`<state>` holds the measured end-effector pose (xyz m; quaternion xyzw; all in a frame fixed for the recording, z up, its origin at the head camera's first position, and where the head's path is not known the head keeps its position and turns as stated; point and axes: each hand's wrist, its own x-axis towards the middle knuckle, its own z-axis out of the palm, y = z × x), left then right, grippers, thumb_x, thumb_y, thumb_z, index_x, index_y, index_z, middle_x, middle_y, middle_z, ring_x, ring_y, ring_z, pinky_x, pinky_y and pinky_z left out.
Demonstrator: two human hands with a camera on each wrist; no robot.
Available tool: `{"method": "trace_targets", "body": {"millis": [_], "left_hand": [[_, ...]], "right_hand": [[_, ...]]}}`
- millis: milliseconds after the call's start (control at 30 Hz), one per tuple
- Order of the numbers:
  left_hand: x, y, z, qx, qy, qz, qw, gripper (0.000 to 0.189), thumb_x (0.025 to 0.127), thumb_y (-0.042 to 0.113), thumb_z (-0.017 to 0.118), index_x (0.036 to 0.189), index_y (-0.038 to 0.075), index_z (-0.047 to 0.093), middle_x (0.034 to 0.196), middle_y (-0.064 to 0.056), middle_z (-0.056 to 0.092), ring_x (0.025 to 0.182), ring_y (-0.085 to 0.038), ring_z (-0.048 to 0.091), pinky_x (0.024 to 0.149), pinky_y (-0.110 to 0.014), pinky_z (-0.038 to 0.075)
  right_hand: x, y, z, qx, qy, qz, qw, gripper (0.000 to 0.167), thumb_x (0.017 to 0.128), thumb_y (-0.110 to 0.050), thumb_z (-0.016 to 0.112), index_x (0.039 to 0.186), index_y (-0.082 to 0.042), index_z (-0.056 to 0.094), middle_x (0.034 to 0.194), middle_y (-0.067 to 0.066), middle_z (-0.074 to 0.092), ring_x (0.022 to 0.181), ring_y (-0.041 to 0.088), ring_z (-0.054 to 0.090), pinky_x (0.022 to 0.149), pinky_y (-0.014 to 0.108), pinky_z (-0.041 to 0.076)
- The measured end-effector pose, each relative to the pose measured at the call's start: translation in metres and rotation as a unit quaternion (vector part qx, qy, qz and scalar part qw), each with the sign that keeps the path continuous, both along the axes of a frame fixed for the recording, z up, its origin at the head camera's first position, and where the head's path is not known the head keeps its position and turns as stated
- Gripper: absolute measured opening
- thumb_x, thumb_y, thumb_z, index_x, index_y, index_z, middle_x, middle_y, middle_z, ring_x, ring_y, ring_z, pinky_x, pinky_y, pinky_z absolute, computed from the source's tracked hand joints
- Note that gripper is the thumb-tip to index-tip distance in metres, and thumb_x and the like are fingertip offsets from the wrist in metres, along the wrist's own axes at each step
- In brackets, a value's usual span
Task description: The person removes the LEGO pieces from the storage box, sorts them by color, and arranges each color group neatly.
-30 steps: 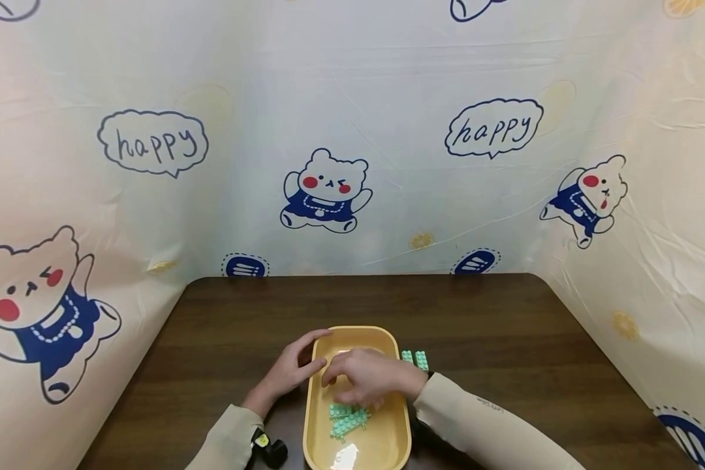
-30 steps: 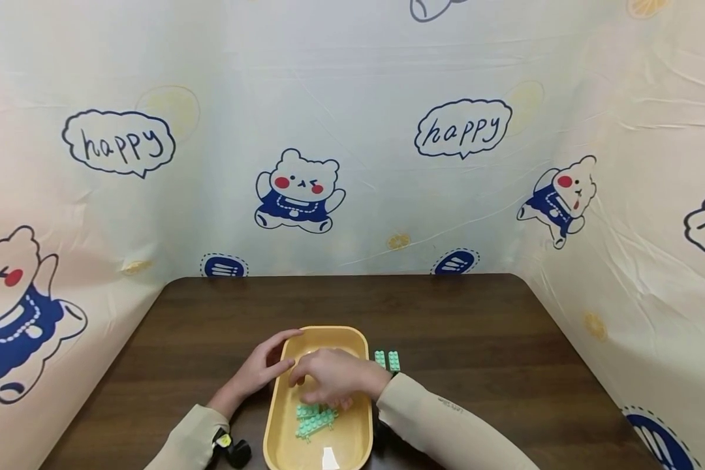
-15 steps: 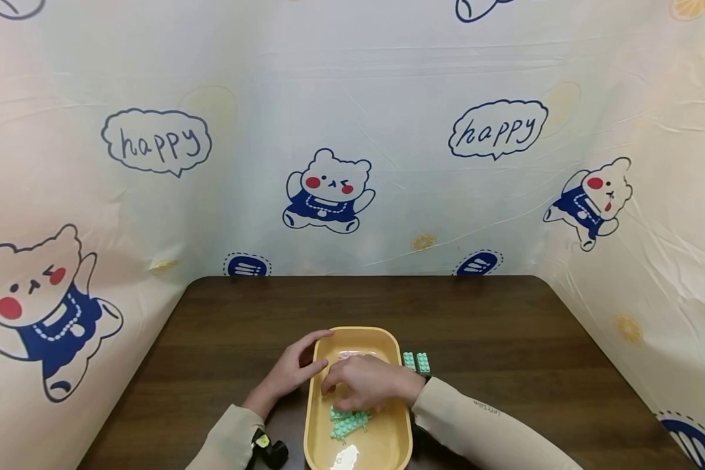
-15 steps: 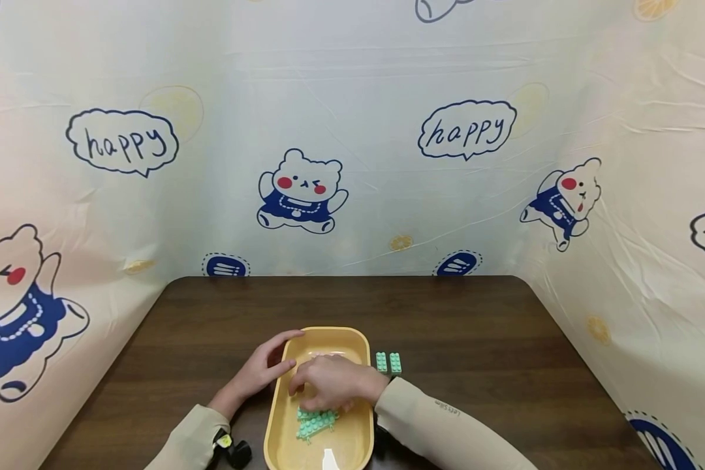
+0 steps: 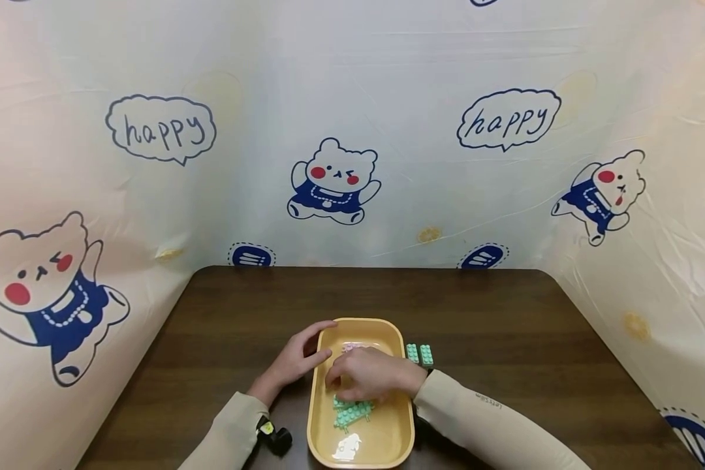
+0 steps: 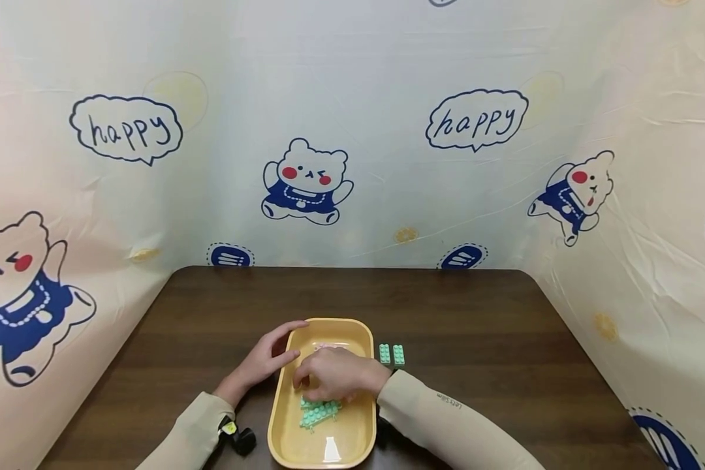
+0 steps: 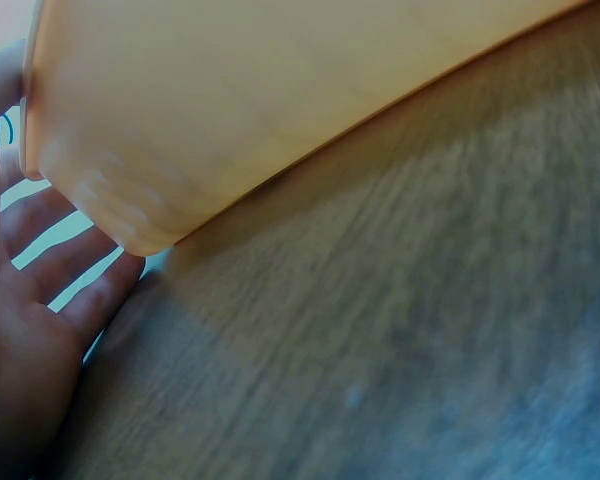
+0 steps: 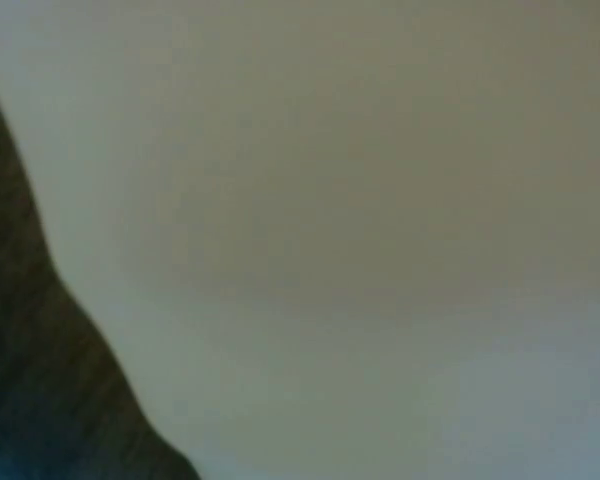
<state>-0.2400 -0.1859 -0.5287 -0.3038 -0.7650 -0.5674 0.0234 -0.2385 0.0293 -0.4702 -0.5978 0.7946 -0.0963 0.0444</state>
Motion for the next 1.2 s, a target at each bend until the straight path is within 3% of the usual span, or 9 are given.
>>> {"method": "trace_targets", "body": {"millis": [133, 367, 600, 833, 1200], "left_hand": [[-0.002, 0.0, 0.001, 0.001, 0.002, -0.001, 1.0, 0.051, 0.093, 0.002, 0.061, 0.142, 0.009, 0.046, 0.141, -0.015, 0.05, 0.118, -0.034, 0.058, 0.092, -0.024, 0.051], [-0.006, 0.0, 0.002, 0.002, 0.006, -0.002, 1.0, 0.051, 0.093, 0.002, 0.061, 0.141, 0.009, 0.046, 0.141, -0.014, 0.051, 0.118, -0.033, 0.059, 0.094, -0.036, 0.052], [0.001, 0.0, 0.007, -0.009, -0.003, 0.0, 1.0, 0.052, 0.092, -0.003, 0.06, 0.142, 0.001, 0.043, 0.139, -0.022, 0.05, 0.115, -0.039, 0.059, 0.092, -0.029, 0.052], [0.016, 0.002, 0.03, -0.009, -0.015, -0.02, 0.9996, 0.05, 0.095, 0.005, 0.059, 0.141, -0.007, 0.041, 0.138, -0.029, 0.048, 0.114, -0.046, 0.057, 0.09, -0.021, 0.05], [0.017, 0.002, 0.032, -0.003, -0.023, -0.023, 0.9995, 0.05, 0.094, -0.001, 0.057, 0.142, -0.006, 0.04, 0.14, -0.03, 0.046, 0.115, -0.047, 0.056, 0.091, -0.023, 0.05]], "right_hand": [[0.0, 0.0, 0.003, 0.005, 0.002, -0.006, 1.0, 0.016, 0.088, -0.03, 0.069, 0.104, -0.025, 0.072, 0.094, -0.02, 0.067, 0.089, -0.006, 0.056, 0.08, 0.01, 0.044], [0.0, 0.001, 0.008, 0.008, 0.002, -0.01, 0.9999, 0.016, 0.089, -0.031, 0.068, 0.103, -0.025, 0.072, 0.092, -0.02, 0.066, 0.086, -0.007, 0.056, 0.077, 0.009, 0.043], [0.002, 0.0, 0.003, 0.007, 0.0, 0.003, 1.0, 0.017, 0.086, -0.034, 0.071, 0.101, -0.025, 0.07, 0.088, -0.018, 0.064, 0.08, -0.01, 0.053, 0.073, 0.006, 0.04], [0.006, 0.0, 0.0, 0.017, -0.004, 0.002, 0.9998, 0.013, 0.087, -0.034, 0.071, 0.098, -0.027, 0.071, 0.081, -0.02, 0.06, 0.072, -0.013, 0.047, 0.066, 0.005, 0.037], [0.007, 0.0, -0.001, 0.03, -0.006, 0.003, 0.9995, 0.016, 0.087, -0.036, 0.072, 0.1, -0.026, 0.072, 0.086, -0.021, 0.064, 0.073, -0.012, 0.05, 0.068, 0.005, 0.039]]}}
